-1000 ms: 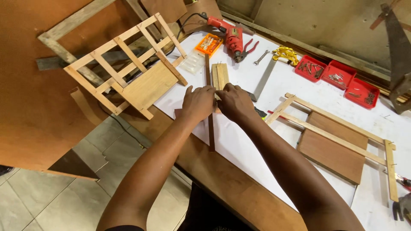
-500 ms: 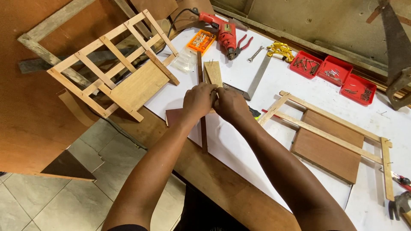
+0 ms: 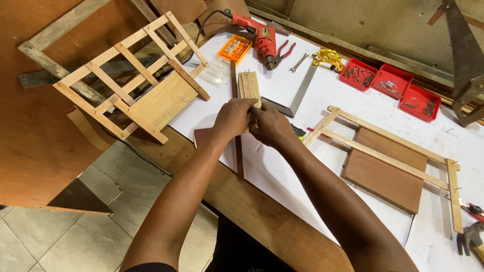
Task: The person assembles small wooden lattice frames on a workbench, picking thin wood strips, aligning them over a board, and hammering nails to join the pieces. They use a tape measure to check lengths and sort through a pile of wood strips to select pieces.
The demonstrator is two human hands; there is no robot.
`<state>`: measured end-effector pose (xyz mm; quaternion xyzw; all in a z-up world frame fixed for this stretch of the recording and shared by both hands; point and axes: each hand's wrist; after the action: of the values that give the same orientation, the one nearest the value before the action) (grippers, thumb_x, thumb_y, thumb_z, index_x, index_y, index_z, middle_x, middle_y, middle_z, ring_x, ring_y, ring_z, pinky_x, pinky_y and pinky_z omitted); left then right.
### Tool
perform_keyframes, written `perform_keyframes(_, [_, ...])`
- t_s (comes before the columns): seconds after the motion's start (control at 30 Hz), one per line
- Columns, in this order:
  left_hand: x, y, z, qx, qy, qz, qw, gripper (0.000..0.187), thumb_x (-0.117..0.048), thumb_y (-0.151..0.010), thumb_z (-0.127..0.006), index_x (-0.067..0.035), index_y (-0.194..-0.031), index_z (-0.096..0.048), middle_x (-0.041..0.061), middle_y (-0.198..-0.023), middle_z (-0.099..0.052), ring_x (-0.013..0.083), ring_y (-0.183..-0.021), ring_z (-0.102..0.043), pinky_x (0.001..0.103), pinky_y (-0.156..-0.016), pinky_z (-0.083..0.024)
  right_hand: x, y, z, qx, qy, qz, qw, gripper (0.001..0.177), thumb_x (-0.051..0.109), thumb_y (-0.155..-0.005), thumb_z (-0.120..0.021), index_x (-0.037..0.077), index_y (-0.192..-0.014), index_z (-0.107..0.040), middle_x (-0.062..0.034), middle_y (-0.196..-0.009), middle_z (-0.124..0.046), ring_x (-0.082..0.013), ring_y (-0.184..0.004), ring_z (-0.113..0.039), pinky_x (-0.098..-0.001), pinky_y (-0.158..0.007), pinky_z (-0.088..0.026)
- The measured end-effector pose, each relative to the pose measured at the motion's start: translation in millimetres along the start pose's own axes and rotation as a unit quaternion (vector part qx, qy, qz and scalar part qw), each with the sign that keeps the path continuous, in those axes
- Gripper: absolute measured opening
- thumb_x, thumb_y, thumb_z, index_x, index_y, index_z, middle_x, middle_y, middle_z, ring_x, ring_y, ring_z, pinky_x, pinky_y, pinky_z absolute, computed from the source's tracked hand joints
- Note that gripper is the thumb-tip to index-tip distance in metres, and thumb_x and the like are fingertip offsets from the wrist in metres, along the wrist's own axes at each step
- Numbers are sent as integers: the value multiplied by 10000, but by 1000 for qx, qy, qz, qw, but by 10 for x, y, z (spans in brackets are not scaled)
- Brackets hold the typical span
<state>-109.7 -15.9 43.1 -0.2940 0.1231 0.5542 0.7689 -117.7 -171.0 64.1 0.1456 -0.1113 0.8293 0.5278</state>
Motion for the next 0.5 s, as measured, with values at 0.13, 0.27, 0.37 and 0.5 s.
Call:
perform_keyframes(0.13, [-16, -34, 32, 11, -2, 5, 1000, 446, -34, -846, -739, -63, -1288, -684, 132, -1130, -753, 321, -1081, -696, 431, -938, -554, -95, -118, -62, 5, 3, 2, 1000, 387, 236, -851, -677, 131, -1222, -661, -121, -1111, -639, -305, -1048, -657, -456, -849, -552])
perform_keyframes(0.27, [78, -73, -44, 3, -21, -21, 1000, 438, -49, -824, -766, -54, -1256, -694, 137, -1136, -749, 318, -1071, -698, 431, -940, -546, -154, -159, -119, -13, 19, 18, 1000, 249, 240, -892, -679, 98, -1095, -692, -127, -1057, -665, -310, -1000, -675, -450, -868, -555])
perform_keyframes(0.37, [80, -52, -46, -1, -20, -36, 999, 443, -50, -801, -778, -44, -1237, -698, 142, -1145, -745, 324, -1078, -693, 430, -946, -543, -150, -125, -142, -29, 29, 35, 999, 200, 232, -899, -676, 89, -1036, -704, -133, -1029, -676, -309, -980, -684, -448, -865, -562])
perform_keyframes(0.5, [82, -43, -59, 1, -16, -39, 999, 429, -69, -816, -779, -45, -1237, -697, 141, -1162, -741, 324, -1098, -691, 429, -957, -543, -18, -79, 1, -20, 20, 16, 999, 225, 242, -860, -702, 74, -1010, -694, -136, -1030, -667, -317, -962, -676, -456, -829, -558])
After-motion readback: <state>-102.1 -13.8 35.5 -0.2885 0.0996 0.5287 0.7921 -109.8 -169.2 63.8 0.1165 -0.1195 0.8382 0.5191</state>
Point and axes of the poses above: each hand's wrist, its own y-axis away from the middle knuckle, its own z-axis out of the back of the hand, x = y × z
